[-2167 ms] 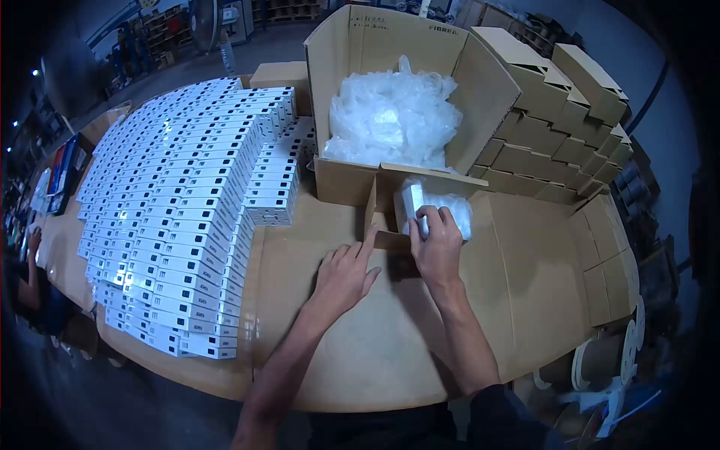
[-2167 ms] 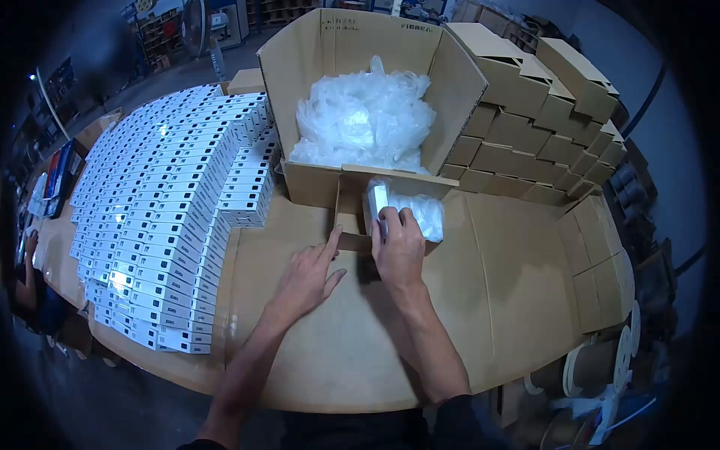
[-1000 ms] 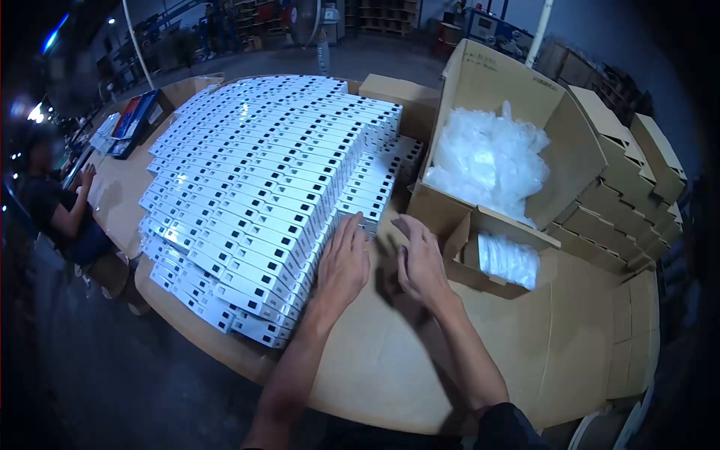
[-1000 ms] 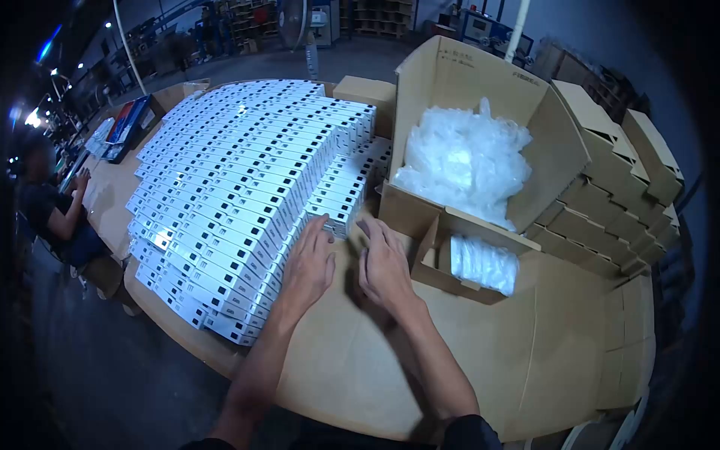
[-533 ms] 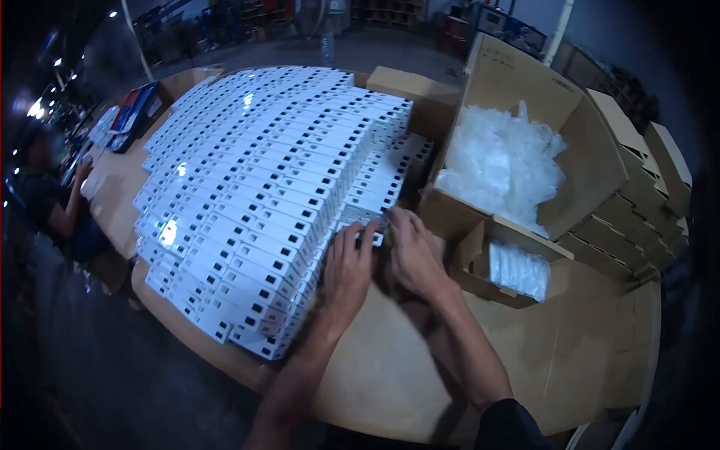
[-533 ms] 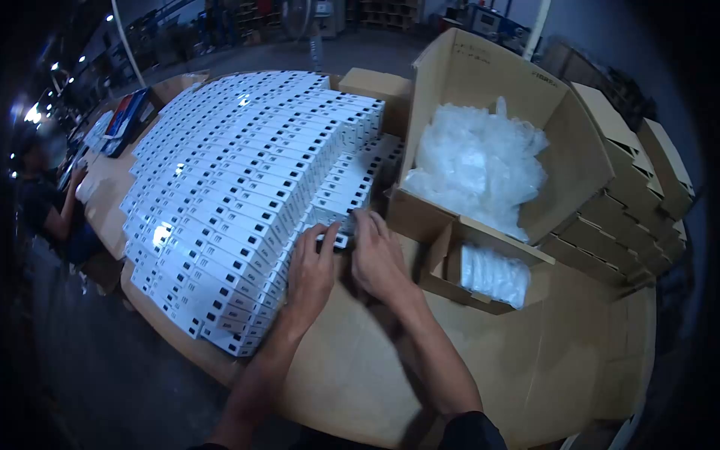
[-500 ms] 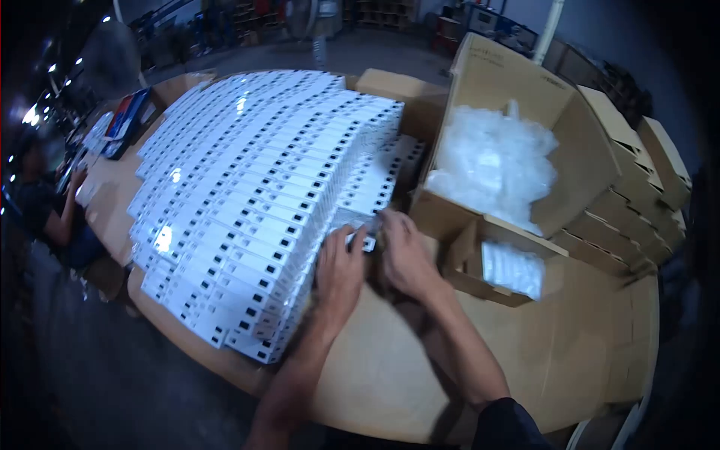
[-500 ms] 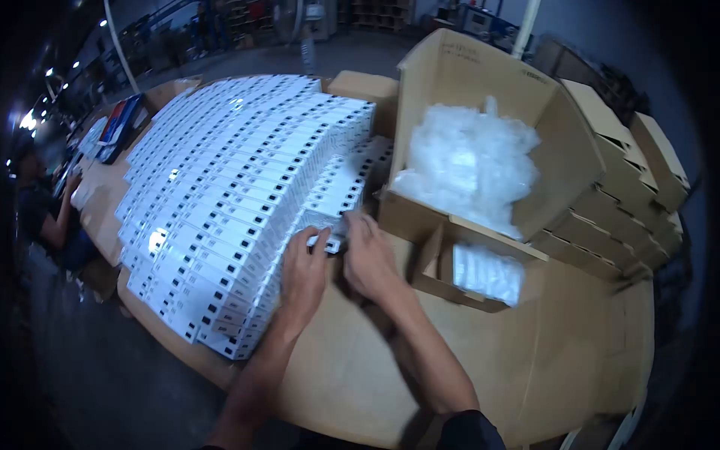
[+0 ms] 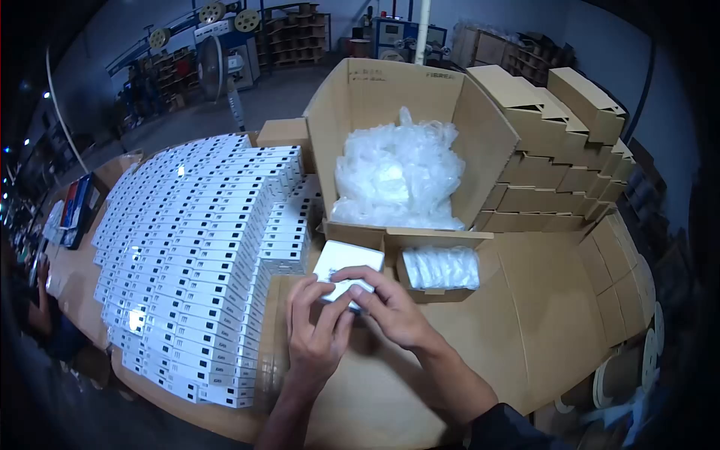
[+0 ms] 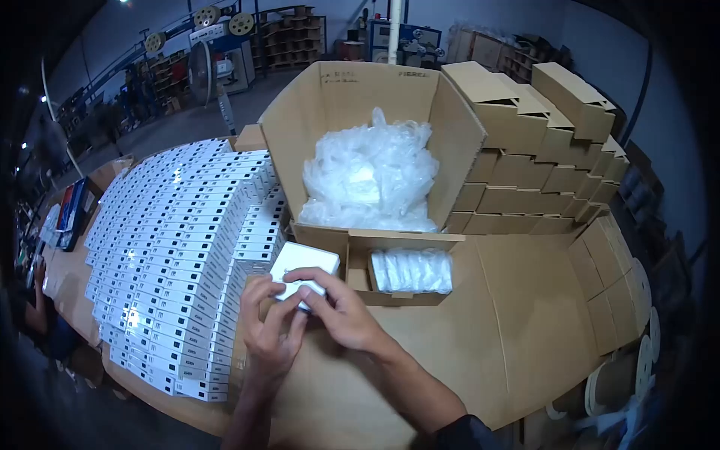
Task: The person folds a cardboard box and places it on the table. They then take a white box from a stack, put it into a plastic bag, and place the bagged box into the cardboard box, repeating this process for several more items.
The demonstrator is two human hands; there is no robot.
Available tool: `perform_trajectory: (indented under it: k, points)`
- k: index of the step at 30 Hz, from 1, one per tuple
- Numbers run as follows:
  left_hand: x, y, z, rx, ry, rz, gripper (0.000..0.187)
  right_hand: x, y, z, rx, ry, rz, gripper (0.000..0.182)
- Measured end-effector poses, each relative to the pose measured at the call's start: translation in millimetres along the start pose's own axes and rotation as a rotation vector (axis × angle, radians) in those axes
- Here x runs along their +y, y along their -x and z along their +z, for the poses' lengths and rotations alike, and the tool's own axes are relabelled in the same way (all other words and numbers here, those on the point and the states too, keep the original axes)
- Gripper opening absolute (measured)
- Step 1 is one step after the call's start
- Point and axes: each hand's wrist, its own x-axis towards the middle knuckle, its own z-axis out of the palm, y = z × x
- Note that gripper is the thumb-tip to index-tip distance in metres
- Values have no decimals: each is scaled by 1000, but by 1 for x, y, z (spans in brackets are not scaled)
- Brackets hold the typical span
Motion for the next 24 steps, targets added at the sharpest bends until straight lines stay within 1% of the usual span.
perform_trajectory:
  k: [1,2,3,4,5,6,7,9,10,13,14,17,18,21,22,24]
  points:
    - [4,-14,-1,-33,84,-31,40,-2,0,-7,51,-1,-78,28]
    - [8,-27,-2,-67,169,-63,41,-15,0,-16,92,29,-95,24]
    - [10,-41,-1,-102,253,-97,42,-32,1,-23,101,-111,-23,22]
    - [6,-60,1,-91,252,-39,44,-47,0,-34,129,-16,-39,22]
    - [1,-75,13,-72,345,-91,35,-57,-3,-46,156,79,-54,22]
    - [-7,-92,27,-102,340,-101,31,-53,-10,-61,192,94,-163,22]
    - [-16,-111,42,-129,335,-107,27,-62,-15,-73,259,227,-180,23]
    - [-33,-154,80,-168,354,-130,24,-77,-27,-94,447,574,-309,22]
    - [-45,-174,106,-144,322,-96,26,-73,-37,-114,500,694,-369,22]
    - [-82,-223,184,-61,136,26,30,-81,-58,-134,627,717,-401,22]
    - [-92,-234,205,-31,59,69,31,-84,-62,-140,651,729,-341,23]
    - [-119,-248,252,-157,-56,51,33,-78,-75,-155,667,702,-375,22]
    - [-121,-258,255,-324,-17,-61,32,-79,-74,-156,665,712,-339,22]
    - [-117,-258,248,-122,204,-159,30,-80,-70,-159,670,764,-362,21]
    - [-109,-258,234,-116,228,-222,25,-81,-67,-158,682,774,-357,21]
    - [-107,-249,213,-111,480,-314,20,-86,-60,-154,695,794,-346,21]
